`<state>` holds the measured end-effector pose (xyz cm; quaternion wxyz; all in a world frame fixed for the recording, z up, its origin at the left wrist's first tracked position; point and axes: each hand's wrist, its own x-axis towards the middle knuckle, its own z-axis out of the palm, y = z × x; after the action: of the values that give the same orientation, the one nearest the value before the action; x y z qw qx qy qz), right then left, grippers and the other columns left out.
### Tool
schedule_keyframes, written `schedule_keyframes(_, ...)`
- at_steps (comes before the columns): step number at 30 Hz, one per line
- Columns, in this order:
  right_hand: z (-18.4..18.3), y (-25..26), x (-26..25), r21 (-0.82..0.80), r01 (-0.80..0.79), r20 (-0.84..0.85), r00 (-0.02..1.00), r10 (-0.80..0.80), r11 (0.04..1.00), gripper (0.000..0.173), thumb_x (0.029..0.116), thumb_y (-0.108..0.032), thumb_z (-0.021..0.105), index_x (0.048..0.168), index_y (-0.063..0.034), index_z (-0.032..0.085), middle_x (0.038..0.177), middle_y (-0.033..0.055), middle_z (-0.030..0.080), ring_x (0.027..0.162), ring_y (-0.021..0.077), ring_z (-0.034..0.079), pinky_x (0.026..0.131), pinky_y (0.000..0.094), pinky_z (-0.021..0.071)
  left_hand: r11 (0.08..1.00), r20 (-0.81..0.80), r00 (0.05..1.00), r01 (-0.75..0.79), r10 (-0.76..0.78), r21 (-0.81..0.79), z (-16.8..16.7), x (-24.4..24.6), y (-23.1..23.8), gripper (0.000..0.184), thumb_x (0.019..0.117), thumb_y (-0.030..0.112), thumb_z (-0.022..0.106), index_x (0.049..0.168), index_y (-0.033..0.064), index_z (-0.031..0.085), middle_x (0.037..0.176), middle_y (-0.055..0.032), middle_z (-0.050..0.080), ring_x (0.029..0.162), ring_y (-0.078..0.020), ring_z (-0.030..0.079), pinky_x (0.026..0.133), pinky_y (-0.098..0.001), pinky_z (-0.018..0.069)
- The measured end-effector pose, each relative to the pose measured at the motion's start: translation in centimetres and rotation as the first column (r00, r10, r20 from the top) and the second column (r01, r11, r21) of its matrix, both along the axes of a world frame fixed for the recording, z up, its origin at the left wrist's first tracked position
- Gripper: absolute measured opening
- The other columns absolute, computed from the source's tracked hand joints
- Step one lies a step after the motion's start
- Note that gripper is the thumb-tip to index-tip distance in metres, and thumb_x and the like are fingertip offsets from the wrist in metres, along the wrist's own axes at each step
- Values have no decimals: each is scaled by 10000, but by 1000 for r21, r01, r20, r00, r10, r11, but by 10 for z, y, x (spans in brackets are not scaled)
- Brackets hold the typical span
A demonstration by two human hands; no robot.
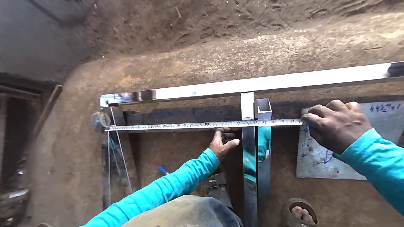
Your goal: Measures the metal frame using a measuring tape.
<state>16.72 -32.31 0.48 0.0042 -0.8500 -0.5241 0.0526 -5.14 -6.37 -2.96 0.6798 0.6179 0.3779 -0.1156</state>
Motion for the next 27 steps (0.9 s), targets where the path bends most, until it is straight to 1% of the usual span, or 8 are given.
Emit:
schedule_keyframes(4, 0, 1, 0, -4, 3, -1, 1000, -3, 1000, 151, 849, -66, 738, 999, -91, 744, 1062, 145, 716, 956, 444, 642, 693, 594, 459, 979, 86, 978, -197, 193, 50, -15, 1, -19, 794, 814, 89, 698, 1467, 15, 253, 1142, -127, 634, 961, -169, 657, 821, -345, 558)
schedule_keyframes(7, -1, 1, 1, -11, 6, -2, 1000, -6, 1000, 156, 853, -72, 734, 1007, -92, 744, 1059, 143, 716, 959, 441, 640, 694, 592, 459, 984, 62, 986, -161, 156, 81, -17, 7, -25, 850, 711, 0, 655, 1472, -4, 277, 1093, -126, 605, 938, -191, 638, 800, -374, 552)
schedule_keyframes(9, 0, 1, 1, -7, 7, -6, 1000, -7, 1000, 165, 844, -63, 741, 1006, -90, 745, 1063, 150, 717, 964, 449, 641, 695, 598, 457, 999, 35, 999, -41, 40, 31, -12, 13, -23, 735, 738, -68, 619, 1447, 12, 442, 1057, -134, 608, 889, -196, 609, 753, -372, 530)
schedule_keyframes(11, 0, 2, 1, 0, 10, -13, 1000, -10, 1000, 176, 840, -53, 740, 1013, -86, 745, 1064, 155, 718, 966, 455, 643, 694, 610, 460, 1000, 0, 1000, -20, 20, 23, -11, 16, -20, 660, 771, -88, 589, 1417, 15, 496, 1028, -131, 607, 846, -190, 593, 727, -363, 515)
schedule_keyframes(14, -1, 1, 1, -14, 14, -9, 1000, -14, 1000, 176, 847, -67, 736, 1021, -93, 741, 1078, 145, 719, 977, 443, 644, 701, 604, 463, 990, -56, 989, -133, 136, 52, -12, 20, -17, 724, 777, -120, 592, 1438, -49, 304, 997, -131, 592, 825, -178, 604, 737, -358, 527)
schedule_keyframes(18, 1, 2, 0, -16, 13, -3, 1000, -14, 1000, 182, 843, -63, 738, 1023, -91, 745, 1065, 146, 721, 970, 443, 646, 698, 599, 461, 990, -99, 985, -135, 139, 48, -12, 22, -17, 843, 783, -123, 595, 1513, -35, 182, 1012, -136, 602, 818, -167, 603, 741, -345, 522)
schedule_keyframes(25, -1, -1, 1, -20, 16, 8, 1000, -16, 1000, 159, 862, -75, 718, 1016, -102, 744, 1059, 140, 718, 969, 434, 644, 702, 587, 460, 976, -110, 971, -210, 214, 49, -13, 22, -12, 764, 829, -106, 568, 1499, -17, 212, 1017, -130, 609, 782, -143, 605, 695, -322, 526)
schedule_keyframes(27, -2, -2, 2, -8, 10, 6, 1000, -9, 1000, 168, 846, -82, 729, 1012, -106, 745, 1055, 138, 719, 964, 435, 646, 698, 588, 462, 958, -56, 957, -286, 286, -2, -14, 13, -6, 588, 891, -54, 540, 1438, -7, 330, 1026, -117, 603, 824, -157, 612, 696, -342, 540)
